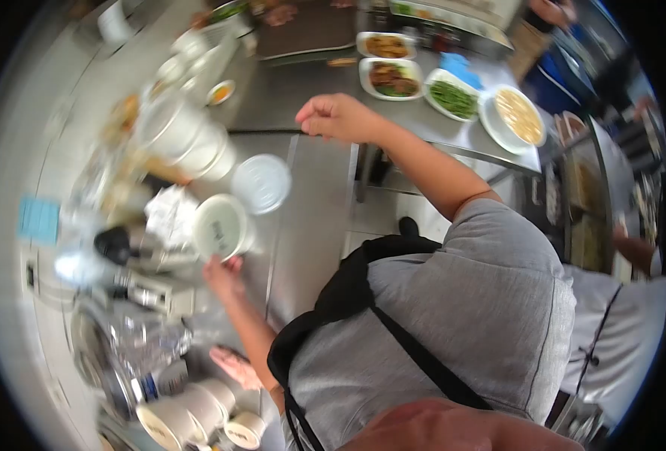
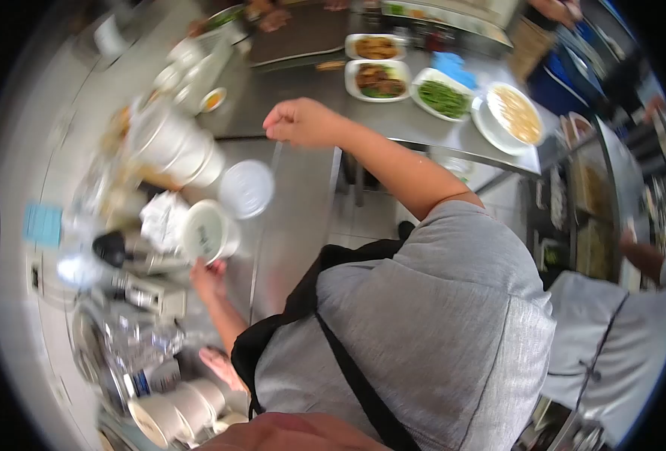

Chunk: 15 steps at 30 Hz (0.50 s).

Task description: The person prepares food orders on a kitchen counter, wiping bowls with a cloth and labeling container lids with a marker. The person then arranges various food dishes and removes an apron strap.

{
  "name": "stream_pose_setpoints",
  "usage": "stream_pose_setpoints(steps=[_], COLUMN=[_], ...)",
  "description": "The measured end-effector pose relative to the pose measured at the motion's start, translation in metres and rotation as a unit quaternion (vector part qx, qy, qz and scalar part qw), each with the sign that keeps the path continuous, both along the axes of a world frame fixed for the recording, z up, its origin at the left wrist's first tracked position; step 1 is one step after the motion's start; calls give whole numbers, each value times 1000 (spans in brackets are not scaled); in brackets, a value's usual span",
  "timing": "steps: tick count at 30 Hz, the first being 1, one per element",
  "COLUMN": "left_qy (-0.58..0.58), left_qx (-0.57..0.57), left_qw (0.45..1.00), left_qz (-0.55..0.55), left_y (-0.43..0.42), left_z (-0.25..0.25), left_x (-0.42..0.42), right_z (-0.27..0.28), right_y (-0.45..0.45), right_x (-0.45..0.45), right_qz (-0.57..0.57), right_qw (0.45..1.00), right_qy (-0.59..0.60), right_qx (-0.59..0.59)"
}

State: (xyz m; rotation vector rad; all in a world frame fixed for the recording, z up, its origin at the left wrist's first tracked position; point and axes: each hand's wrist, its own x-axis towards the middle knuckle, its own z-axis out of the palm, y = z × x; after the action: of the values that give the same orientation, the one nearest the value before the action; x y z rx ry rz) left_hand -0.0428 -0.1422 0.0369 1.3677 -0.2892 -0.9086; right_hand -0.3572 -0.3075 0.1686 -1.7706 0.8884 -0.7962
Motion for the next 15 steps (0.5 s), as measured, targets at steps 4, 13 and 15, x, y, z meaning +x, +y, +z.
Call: stream_pose_setpoints(steps=[4,13,15], left_qy=[52,134,157], left_qx=[-18,-99,-107], left_qw=[997,982,937], left_qz=[55,-92,-292], left_y=[-27,-133,-167], left_z=[-15,22,31], left_x=[-9,-242,-314], right_z=[17,-56,-83], right_y=[-24,3,15], right_x=[-160,-531,-557], right_qz=[-198,-562,-591], right_qw=[978,819,793], right_qy=[-11,117,89], right_qx=[-71,2,118])
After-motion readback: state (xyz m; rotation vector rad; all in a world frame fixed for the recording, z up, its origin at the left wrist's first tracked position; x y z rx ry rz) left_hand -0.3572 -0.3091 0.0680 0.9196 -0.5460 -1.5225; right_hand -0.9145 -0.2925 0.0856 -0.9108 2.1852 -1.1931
